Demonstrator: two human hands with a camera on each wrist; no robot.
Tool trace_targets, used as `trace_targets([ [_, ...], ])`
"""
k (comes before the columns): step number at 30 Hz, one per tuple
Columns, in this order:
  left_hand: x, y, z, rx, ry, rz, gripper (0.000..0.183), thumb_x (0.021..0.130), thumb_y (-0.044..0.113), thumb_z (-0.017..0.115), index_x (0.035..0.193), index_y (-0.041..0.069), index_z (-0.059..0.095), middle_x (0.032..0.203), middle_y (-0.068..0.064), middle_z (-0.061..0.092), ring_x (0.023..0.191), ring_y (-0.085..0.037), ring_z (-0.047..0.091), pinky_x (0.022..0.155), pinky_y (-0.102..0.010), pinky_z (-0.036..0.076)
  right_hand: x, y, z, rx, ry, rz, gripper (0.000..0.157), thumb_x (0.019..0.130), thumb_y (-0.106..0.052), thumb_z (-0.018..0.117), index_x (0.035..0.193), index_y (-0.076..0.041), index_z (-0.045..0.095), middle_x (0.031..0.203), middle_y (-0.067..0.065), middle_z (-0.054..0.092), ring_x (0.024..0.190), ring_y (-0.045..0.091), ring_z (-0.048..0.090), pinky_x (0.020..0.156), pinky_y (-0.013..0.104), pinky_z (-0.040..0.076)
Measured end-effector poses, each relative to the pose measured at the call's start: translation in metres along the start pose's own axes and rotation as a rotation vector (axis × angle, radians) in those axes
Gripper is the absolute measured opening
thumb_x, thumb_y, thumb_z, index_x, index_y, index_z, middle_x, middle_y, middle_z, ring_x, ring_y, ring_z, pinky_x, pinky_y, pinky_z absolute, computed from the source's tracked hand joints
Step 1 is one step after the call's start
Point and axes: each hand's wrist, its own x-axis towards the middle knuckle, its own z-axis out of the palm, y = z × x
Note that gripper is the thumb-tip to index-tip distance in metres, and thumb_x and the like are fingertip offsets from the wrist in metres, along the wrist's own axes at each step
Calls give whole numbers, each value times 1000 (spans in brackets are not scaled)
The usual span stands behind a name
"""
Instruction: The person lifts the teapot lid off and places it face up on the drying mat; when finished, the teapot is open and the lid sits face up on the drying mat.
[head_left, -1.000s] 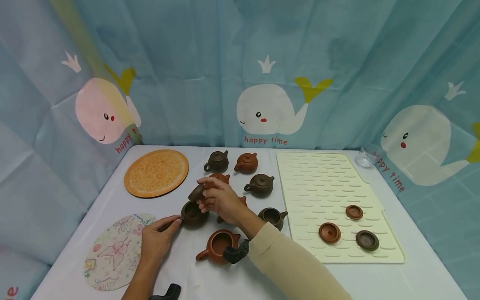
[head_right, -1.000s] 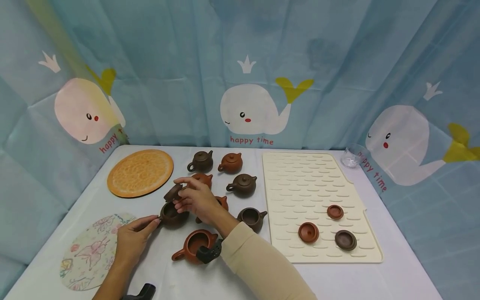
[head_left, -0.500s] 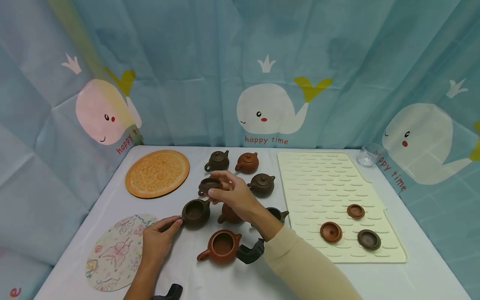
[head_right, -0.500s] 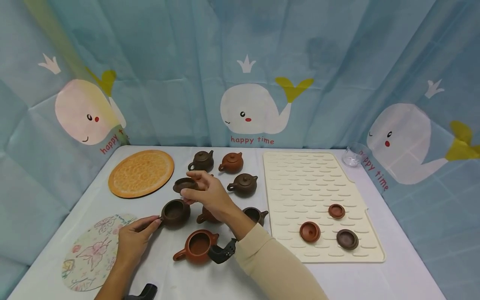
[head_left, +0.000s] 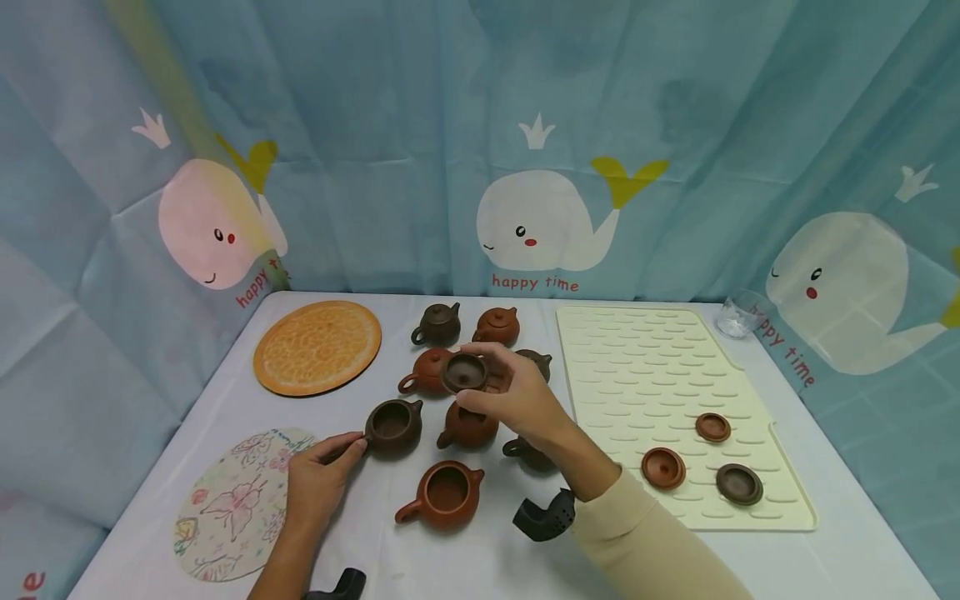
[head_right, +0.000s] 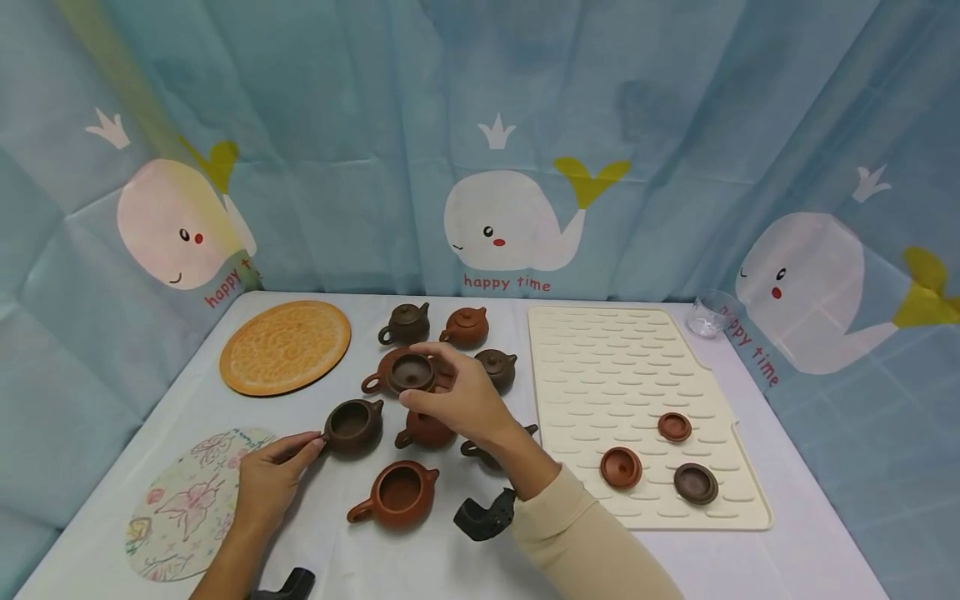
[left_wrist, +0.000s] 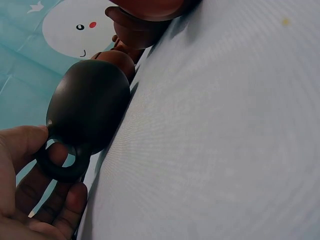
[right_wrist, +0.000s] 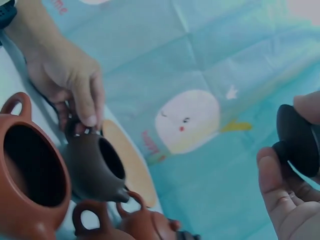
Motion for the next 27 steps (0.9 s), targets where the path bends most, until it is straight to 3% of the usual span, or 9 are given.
trace_targets([
  [9,-1,1,-1,0,-7,-5,16,87,12,74,101,4,76,97,-8,71,89,-3,63,76,-11,45,-22,-16,-24,-107,72,-11,57,83,-2,73,135,-8,50,123,13,55,104,27,60,82,33,51],
  [27,-3,0,-2,-9,-14,-1,17,87,15,74,101,4,76,97,-8,71,89,-4,63,76,-12,46,-60,-31,-70,-286,192,-8,58,83,4,71,137,-5,49,125,14,54,103,26,62,78,30,52],
])
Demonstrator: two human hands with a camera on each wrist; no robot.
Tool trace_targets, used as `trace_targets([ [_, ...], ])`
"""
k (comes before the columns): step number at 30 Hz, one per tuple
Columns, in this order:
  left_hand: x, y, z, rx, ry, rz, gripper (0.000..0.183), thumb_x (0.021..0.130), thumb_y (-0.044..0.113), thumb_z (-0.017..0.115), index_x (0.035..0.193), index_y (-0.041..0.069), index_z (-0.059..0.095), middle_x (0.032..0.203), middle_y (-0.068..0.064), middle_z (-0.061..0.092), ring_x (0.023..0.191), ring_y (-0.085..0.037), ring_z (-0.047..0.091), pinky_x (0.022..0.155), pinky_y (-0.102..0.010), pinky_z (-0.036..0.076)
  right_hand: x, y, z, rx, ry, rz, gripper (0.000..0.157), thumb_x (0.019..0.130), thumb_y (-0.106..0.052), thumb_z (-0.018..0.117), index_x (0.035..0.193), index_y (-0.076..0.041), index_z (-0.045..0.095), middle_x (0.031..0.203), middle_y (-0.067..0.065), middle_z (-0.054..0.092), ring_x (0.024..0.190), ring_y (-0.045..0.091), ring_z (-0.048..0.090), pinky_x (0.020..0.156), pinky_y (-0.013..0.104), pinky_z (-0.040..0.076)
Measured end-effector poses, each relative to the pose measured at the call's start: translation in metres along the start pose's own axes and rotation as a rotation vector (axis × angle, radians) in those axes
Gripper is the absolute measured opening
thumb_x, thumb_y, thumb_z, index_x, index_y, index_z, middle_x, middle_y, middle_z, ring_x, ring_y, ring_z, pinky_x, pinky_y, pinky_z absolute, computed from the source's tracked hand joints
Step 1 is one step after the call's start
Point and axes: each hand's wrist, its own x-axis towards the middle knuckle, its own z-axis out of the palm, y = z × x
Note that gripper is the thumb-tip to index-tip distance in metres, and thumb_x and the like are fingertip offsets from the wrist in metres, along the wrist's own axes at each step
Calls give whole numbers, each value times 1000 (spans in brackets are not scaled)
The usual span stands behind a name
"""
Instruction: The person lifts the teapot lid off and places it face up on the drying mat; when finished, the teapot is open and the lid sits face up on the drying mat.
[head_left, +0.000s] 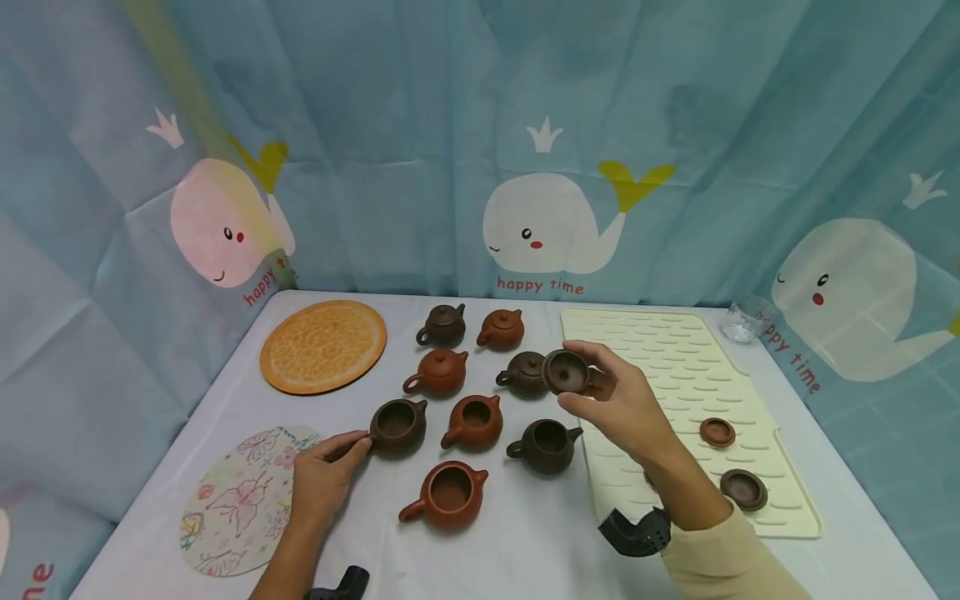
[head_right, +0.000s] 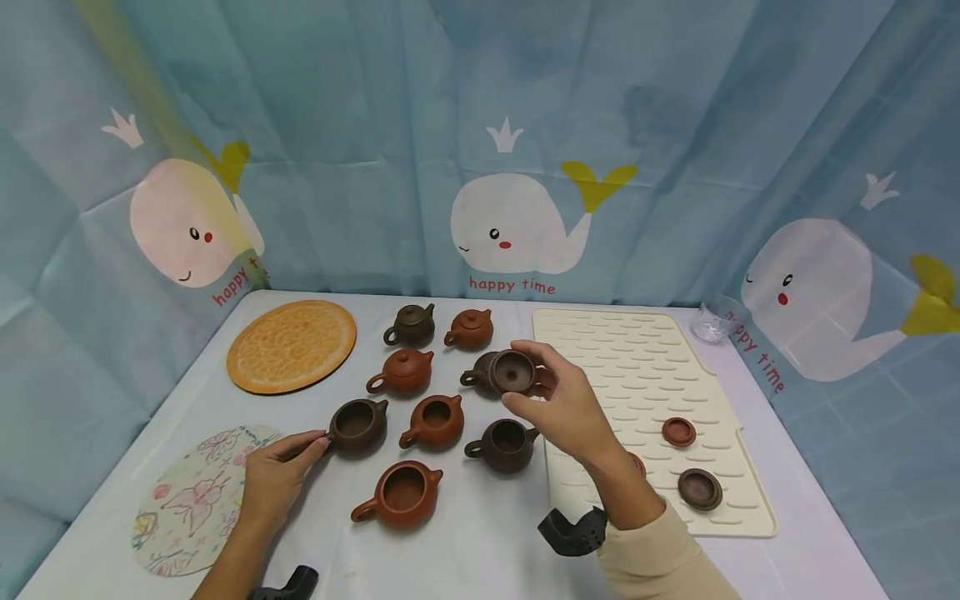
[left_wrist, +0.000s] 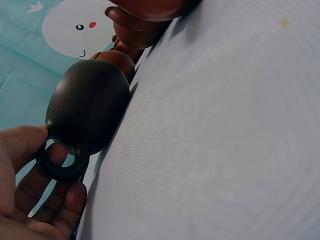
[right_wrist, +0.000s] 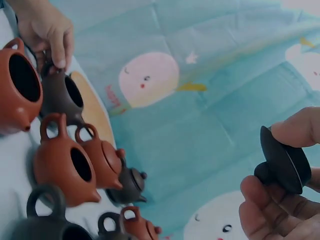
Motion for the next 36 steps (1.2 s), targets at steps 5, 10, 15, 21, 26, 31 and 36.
trace_targets([
  [5,0,-2,0,2,7,-5,16,87,15,74,100,5,76,97,-7,72,89,-4,63,75,-12,47,-6,3,-15,-19,36,18,59,86,2,70,139,-5,46,128,14,51,108,22,61,80,28,52],
  [10,0,0,2,17,10,-14,17,88,16,73,101,6,76,98,-6,71,90,-4,63,76,-11,46,-13,8,-28,-40,68,24,61,87,0,70,142,-4,44,131,14,50,109,18,60,80,28,52],
  [15,0,0,4,15,13,-13,15,87,12,74,100,6,76,96,-6,72,90,-5,63,76,-12,46,-21,14,-40,-54,90,22,60,87,2,69,142,-2,43,129,16,50,107,16,60,79,27,52],
  [21,1,1,3,33,8,-16,16,88,15,73,101,7,76,97,-5,72,91,-5,63,77,-11,45,-29,22,-50,-45,105,21,60,87,4,68,142,1,42,128,15,50,107,12,60,79,25,52],
  [26,1,1,3,24,1,-16,16,88,15,73,101,6,76,97,-6,72,91,-6,63,77,-11,45,-35,30,-58,-36,119,45,60,88,3,67,142,3,40,128,14,49,108,9,59,79,24,51],
  [31,1,0,1,38,3,-27,16,88,15,73,101,6,76,97,-6,71,91,-6,63,76,-10,45,-39,38,-65,-121,144,79,62,89,-2,69,143,3,39,131,18,47,109,5,57,79,23,51],
  [36,1,0,0,37,1,-28,16,88,16,73,101,6,76,98,-6,71,92,-7,63,77,-10,44,-40,49,-68,-165,169,138,64,89,-3,69,143,3,38,134,21,44,109,2,54,79,21,50],
])
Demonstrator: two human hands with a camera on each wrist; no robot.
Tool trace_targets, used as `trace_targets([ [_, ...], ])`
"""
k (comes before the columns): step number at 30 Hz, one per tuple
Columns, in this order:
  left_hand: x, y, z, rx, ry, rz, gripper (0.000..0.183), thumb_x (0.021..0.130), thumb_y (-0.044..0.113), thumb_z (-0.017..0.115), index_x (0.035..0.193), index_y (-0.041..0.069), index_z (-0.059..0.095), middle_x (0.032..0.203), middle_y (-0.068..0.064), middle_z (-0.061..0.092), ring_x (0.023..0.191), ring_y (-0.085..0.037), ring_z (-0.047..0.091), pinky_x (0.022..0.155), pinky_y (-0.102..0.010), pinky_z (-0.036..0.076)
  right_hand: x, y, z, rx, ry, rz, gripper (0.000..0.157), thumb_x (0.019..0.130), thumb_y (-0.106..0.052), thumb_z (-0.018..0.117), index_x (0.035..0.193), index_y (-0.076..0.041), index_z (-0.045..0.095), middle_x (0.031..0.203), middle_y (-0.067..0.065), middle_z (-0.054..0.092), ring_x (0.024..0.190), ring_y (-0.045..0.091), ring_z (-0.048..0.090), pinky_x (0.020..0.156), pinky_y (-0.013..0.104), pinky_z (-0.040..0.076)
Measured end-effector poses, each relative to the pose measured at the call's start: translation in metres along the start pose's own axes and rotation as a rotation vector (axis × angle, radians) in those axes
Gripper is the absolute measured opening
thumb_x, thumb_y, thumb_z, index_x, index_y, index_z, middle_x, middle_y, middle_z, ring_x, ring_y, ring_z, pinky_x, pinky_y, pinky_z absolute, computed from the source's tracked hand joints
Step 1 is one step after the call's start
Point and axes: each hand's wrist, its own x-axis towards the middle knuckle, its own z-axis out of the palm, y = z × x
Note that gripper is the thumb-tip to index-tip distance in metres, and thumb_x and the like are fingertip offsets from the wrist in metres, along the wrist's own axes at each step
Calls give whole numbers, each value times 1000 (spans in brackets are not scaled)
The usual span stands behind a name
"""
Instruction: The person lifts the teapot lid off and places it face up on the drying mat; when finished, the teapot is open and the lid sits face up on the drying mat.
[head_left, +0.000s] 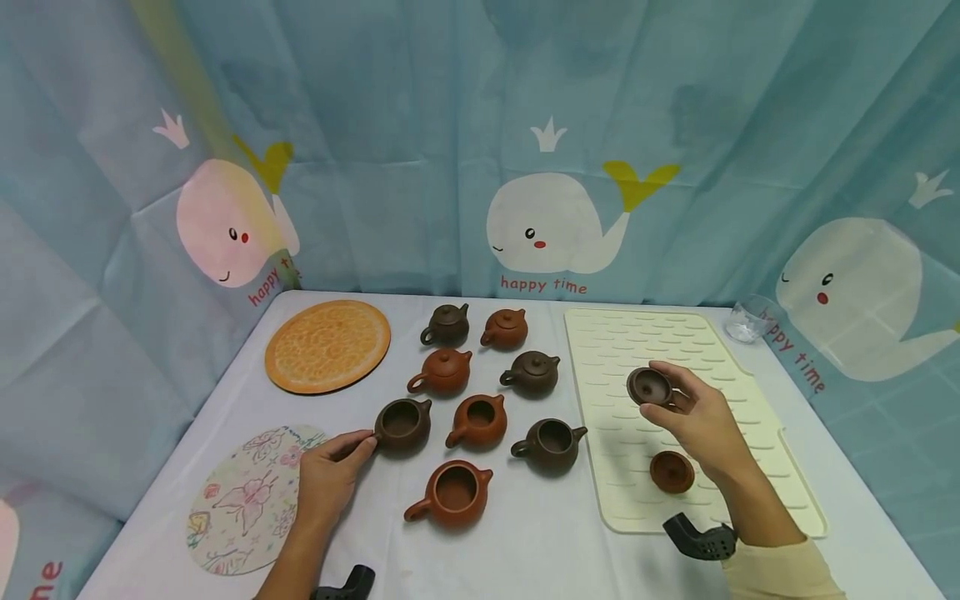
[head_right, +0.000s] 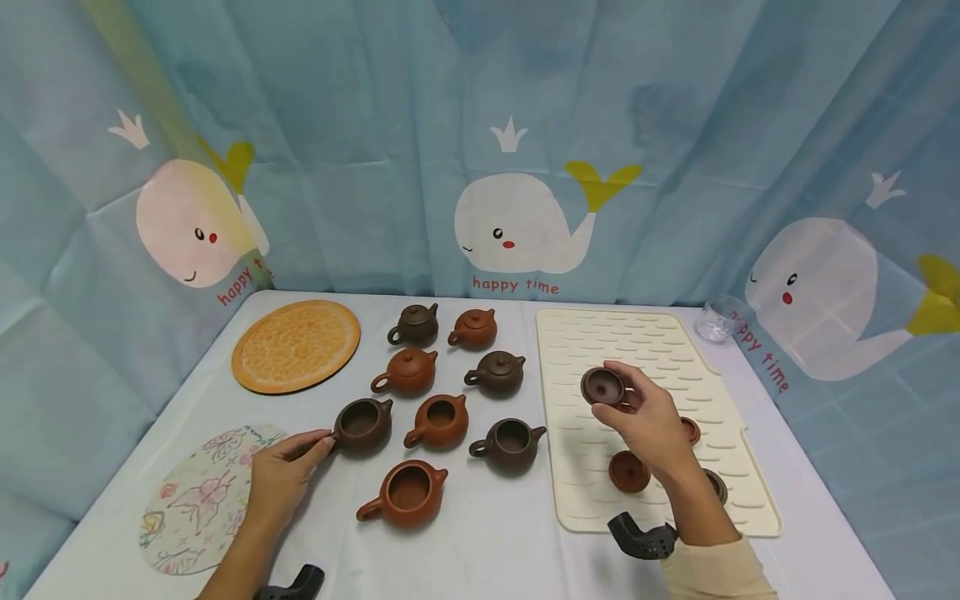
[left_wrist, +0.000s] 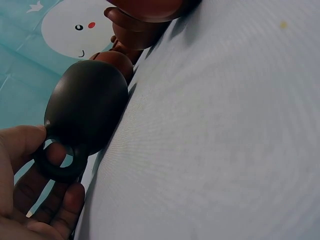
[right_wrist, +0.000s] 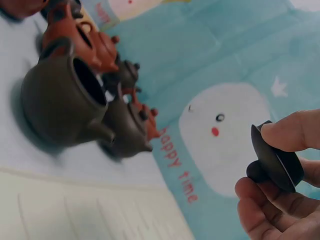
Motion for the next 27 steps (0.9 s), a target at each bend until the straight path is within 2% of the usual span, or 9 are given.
trace_targets([
  [6,0,-1,1,6,2,5,16,88,15,73,101,7,76,98,-5,71,92,-6,63,77,-10,45,2,12,-4,-33,4,78,65,89,-7,70,145,-1,37,131,20,46,108,3,55,79,20,50],
  [13,0,-2,-1,-68,-16,23,16,86,11,74,100,4,75,96,-8,72,89,-6,64,76,-15,48,4,22,-9,-49,8,143,68,89,-7,70,147,-3,34,134,21,42,119,29,52,79,19,48],
  [16,0,-2,-1,-70,-22,17,16,86,12,74,100,4,75,96,-8,72,89,-6,64,76,-14,48,5,29,-10,-60,7,171,69,89,-8,70,148,-3,34,135,21,41,122,36,48,79,19,48],
  [27,0,0,-1,-62,-22,10,17,87,13,74,101,4,76,96,-8,72,89,-5,64,76,-14,48,7,54,-13,-138,8,263,68,89,-7,70,147,-1,36,134,24,43,107,27,57,74,23,48],
])
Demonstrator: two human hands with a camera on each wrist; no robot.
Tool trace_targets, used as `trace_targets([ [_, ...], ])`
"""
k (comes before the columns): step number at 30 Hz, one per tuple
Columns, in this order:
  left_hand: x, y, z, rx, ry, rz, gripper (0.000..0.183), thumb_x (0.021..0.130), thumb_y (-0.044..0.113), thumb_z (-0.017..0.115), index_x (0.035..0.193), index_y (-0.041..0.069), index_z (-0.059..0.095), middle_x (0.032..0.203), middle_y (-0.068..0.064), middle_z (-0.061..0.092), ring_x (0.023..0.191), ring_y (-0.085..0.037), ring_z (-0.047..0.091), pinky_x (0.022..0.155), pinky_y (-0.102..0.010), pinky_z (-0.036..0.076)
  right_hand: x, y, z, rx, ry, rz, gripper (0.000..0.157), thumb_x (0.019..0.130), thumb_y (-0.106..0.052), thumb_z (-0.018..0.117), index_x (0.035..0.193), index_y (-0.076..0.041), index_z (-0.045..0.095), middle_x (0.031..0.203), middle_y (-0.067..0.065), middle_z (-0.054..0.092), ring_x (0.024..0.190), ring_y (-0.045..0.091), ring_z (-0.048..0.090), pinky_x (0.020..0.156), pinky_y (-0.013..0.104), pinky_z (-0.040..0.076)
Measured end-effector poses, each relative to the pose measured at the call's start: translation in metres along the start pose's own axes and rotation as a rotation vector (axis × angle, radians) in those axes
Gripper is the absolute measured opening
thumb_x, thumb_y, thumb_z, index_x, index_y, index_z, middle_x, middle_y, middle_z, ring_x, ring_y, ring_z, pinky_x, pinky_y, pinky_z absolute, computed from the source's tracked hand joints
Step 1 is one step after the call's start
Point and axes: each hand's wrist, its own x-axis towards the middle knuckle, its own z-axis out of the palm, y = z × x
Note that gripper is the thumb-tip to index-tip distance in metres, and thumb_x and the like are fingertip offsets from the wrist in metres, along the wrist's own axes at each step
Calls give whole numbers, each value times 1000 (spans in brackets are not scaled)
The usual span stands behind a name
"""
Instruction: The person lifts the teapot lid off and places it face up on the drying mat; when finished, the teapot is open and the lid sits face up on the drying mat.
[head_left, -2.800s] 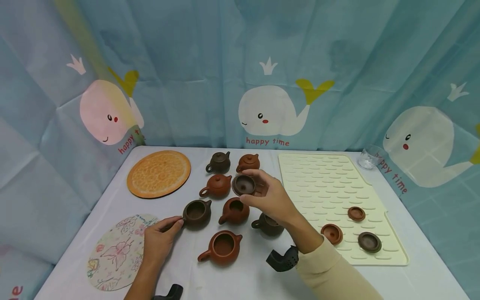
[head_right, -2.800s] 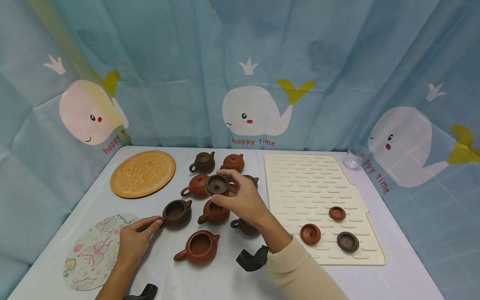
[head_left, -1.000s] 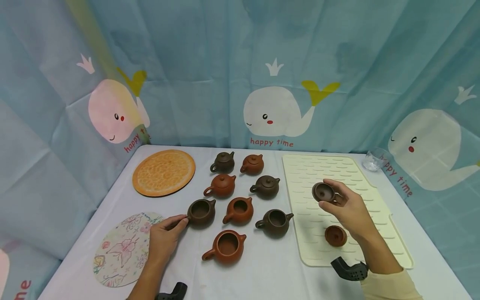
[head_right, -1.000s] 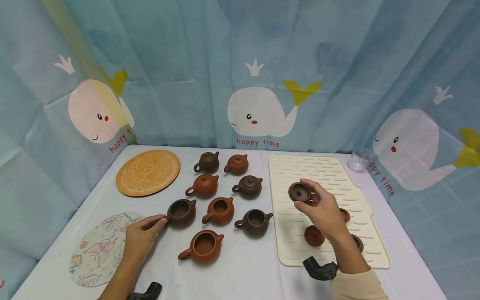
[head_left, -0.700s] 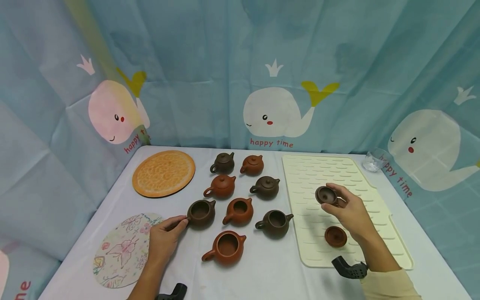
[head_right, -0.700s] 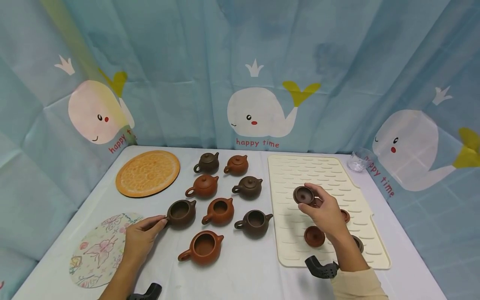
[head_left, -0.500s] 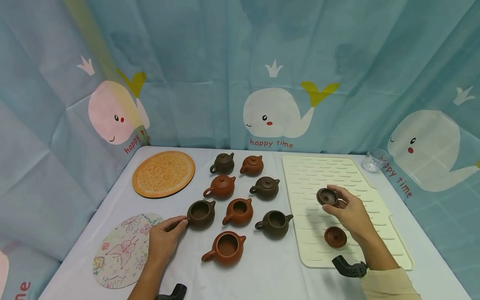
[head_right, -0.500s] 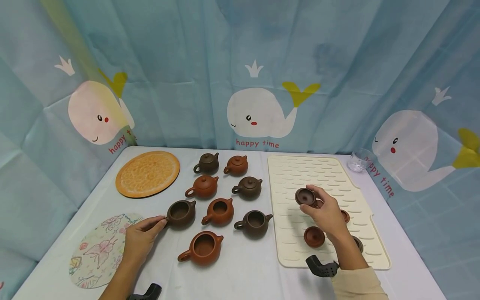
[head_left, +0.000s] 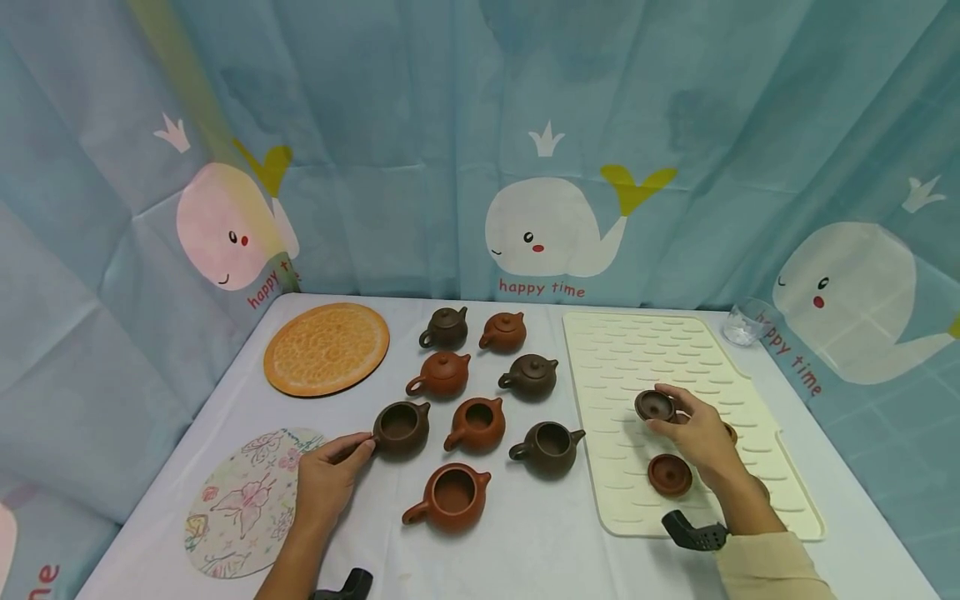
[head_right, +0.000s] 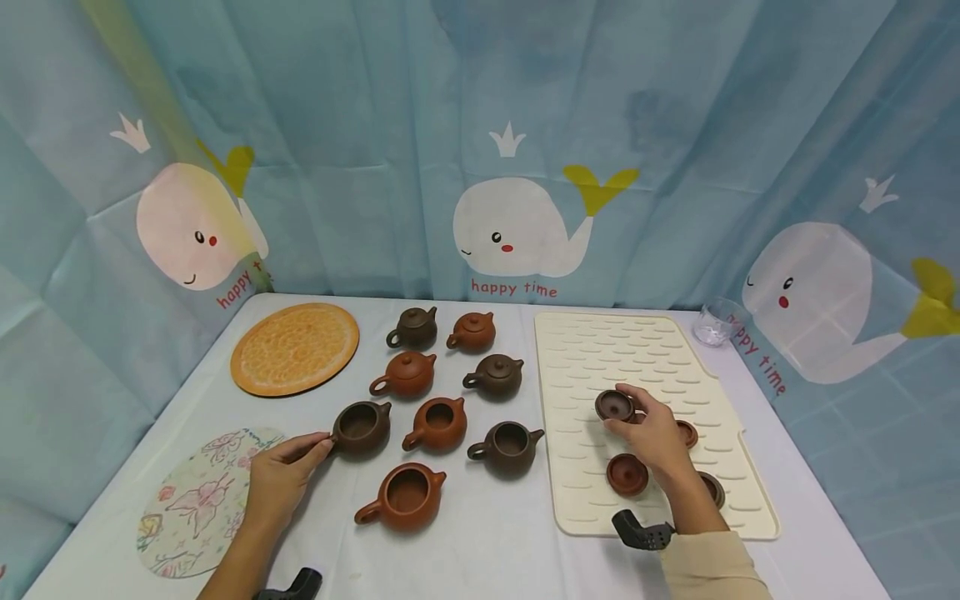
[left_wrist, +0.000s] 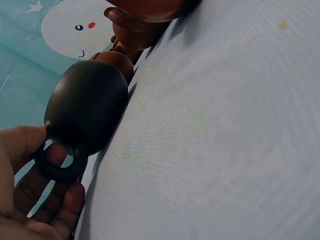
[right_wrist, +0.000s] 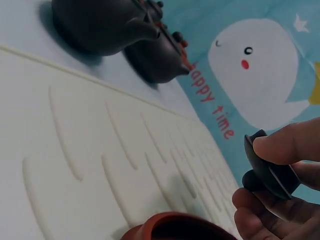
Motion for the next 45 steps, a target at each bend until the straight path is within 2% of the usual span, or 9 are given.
trace_targets([
  [8,-1,0,-1,8,-3,-9,18,87,16,75,100,4,76,96,-7,72,89,-5,64,76,-13,47,2,14,1,-44,-30,30,68,87,-9,72,145,-1,37,131,25,46,99,29,56,70,34,49],
  [13,-2,-1,-1,19,-9,-20,19,86,18,75,100,5,76,97,-6,72,91,-6,64,77,-12,46,0,19,3,-101,-39,26,66,87,-8,71,143,2,39,127,28,47,96,30,56,68,34,49],
  [18,-1,0,1,23,-3,-20,17,87,17,75,100,6,76,96,-4,72,91,-6,64,77,-13,46,3,19,2,-141,-49,43,65,86,-6,69,143,2,38,132,30,43,95,31,55,66,35,46],
  [22,0,1,1,6,-7,-14,19,87,18,75,101,5,75,97,-6,72,91,-7,64,77,-13,46,7,19,2,-159,-61,39,64,86,-3,68,143,2,39,133,30,40,84,29,52,62,36,42],
  [29,0,1,0,22,-9,-12,16,87,16,74,99,6,76,95,-5,72,91,-7,64,77,-13,46,10,22,5,-241,-84,22,63,85,-2,68,142,2,41,126,36,46,62,23,47,57,35,39],
  [33,1,4,-1,27,-15,-17,15,87,14,74,99,5,76,95,-5,72,89,-8,64,76,-13,46,12,20,5,-286,-83,2,65,85,-4,70,142,2,41,130,38,43,66,24,48,62,38,39],
  [38,3,15,-6,56,-2,-1,22,88,18,73,105,4,74,100,-7,71,88,-7,62,71,-14,47,10,19,4,-239,-93,-5,66,85,-2,69,143,4,37,126,36,43,78,27,52,62,37,42],
  [42,4,29,-12,50,41,65,22,88,17,73,106,3,73,100,-8,71,87,-9,63,69,-14,48,6,14,-1,-202,-79,-3,65,87,-4,67,144,4,35,123,32,44,93,33,53,65,38,47],
  [45,5,43,-14,32,59,108,21,88,18,73,105,5,73,99,-6,71,87,-13,63,70,-15,48,3,7,-5,-253,-31,4,65,90,-13,66,145,1,35,125,30,44,103,40,51,75,48,44],
])
